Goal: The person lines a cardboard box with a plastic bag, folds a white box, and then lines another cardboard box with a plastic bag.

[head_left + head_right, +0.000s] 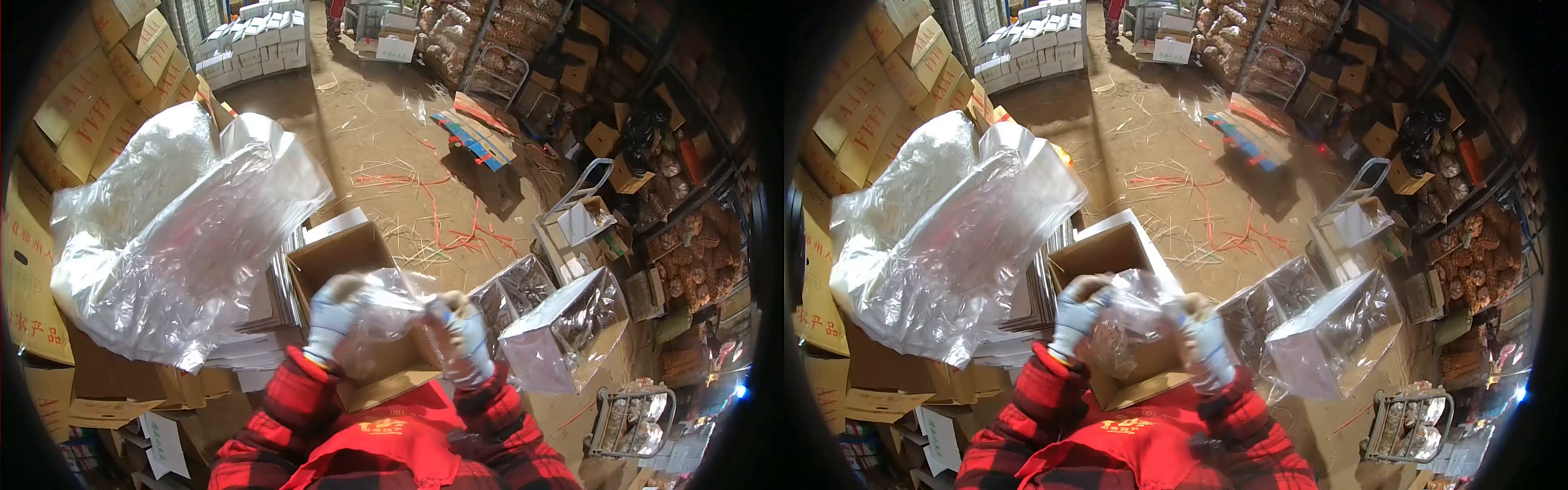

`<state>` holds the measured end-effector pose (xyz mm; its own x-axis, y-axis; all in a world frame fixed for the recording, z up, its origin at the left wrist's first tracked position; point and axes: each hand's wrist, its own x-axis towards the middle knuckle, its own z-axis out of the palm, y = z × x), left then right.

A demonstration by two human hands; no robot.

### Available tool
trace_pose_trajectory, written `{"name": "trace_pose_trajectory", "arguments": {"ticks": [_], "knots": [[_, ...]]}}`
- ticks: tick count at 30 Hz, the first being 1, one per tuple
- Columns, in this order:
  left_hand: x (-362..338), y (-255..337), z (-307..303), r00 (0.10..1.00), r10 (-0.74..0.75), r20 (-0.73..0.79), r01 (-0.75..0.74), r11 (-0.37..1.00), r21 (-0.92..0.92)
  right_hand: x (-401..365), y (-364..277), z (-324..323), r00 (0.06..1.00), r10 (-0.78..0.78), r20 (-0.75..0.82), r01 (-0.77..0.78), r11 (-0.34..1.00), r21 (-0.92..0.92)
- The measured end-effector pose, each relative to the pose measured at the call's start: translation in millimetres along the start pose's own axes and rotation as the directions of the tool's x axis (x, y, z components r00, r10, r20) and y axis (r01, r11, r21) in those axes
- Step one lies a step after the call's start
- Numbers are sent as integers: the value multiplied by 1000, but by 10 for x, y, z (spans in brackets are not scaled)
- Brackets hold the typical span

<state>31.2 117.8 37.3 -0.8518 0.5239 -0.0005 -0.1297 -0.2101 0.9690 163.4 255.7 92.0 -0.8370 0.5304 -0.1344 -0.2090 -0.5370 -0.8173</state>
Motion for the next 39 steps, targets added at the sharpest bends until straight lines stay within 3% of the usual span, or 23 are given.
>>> {"name": "trace_pose_trajectory", "arguments": {"ticks": [2, 5, 7, 9, 11, 12, 14, 17, 18, 21, 22, 23, 24, 26, 28, 30, 31, 32, 34, 35, 36, 38, 39], "knots": [[50, 152, -30, 984, -67, -165, 58, 997, -60, 95, -27, -149, 997, -43, -62, 39, 997, -65], [-44, 168, 126, 994, -28, 103, 18, 995, 101, 171, 291, -148, 999, 39, 27, -31, 971, -236], [9, 190, 66, 971, 221, 94, -240, 909, 340, 174, 441, -181, 999, 47, 6, -41, 924, -380], [131, 399, -322, 940, -74, -334, 43, 994, -101, 206, 298, -340, 996, 36, -87, -73, 876, -477], [56, 342, -511, 878, -476, 49, 386, 644, -660, 184, 138, -313, 975, 142, -173, -194, 922, -336], [12, 151, -570, 833, -520, 191, 503, 566, -654, 166, 200, -283, 981, 185, -51, -192, 930, -314], [69, -364, -847, 888, -460, -8, 399, 779, -484, 66, 154, -57, 958, 270, 99, -195, 862, -468], [166, -578, -1188, 959, -217, -182, 161, 945, -283, 156, -35, -608, 976, 101, -194, -170, 908, -382], [115, -454, -1089, 975, -169, -147, 137, 969, -203, 101, -199, -575, 947, 110, -302, -201, 937, -287], [-54, -117, -645, 966, -254, 39, 239, 945, 224, 202, 242, -419, 966, 259, -3, -255, 949, -184], [-40, -330, -596, 948, 31, 317, -185, 862, 471, 371, 453, -552, 799, 583, 146, -470, 757, -454], [-108, 4, -504, 877, -241, 416, 10, 874, 485, 385, 537, -466, 932, 333, 141, -249, 874, -417], [121, -199, -877, 974, -120, 191, -1, 844, 537, 397, 622, -380, 991, 56, 124, 0, 911, -413], [392, 113, -1496, 960, 264, -94, -88, 603, 793, 1024, 329, -938, 945, -307, 109, 300, 691, -658], [244, 1245, -1365, 585, 809, 61, -417, 234, 878, 1173, -418, -753, 735, -661, 151, 464, 328, -823], [-73, 1616, -1139, 495, 836, -236, -408, 464, 787, 971, -936, -476, 415, -862, 290, 555, -12, -832], [-303, 1731, -1085, 529, 784, -324, -578, 612, 539, 812, -899, -445, 346, -840, 418, 548, -181, -817], [-396, 1528, -1148, 606, 753, -254, -486, 604, 631, 676, -632, -573, 407, -729, 550, 527, -304, -794], [-500, 551, -1438, 943, 308, 124, -138, 24, 990, 532, 290, -1252, 841, -75, 536, 468, -397, -790], [-635, 9, -1564, 985, 15, 169, -167, -75, 983, 340, 758, -1659, 888, 275, 368, 453, -383, -805], [-718, -86, -1559, 989, -5, 145, -144, 128, 981, 90, 928, -1811, 856, 419, 302, 450, -317, -835], [-884, -273, -1550, 994, -46, 98, -60, 514, 855, -260, 501, -1337, 888, 351, 297, 362, -137, -922], [-949, -687, -1578, 972, 51, 229, -226, 473, 852, -403, 379, -1169, 920, 302, 251, 279, -51, -959]]}}
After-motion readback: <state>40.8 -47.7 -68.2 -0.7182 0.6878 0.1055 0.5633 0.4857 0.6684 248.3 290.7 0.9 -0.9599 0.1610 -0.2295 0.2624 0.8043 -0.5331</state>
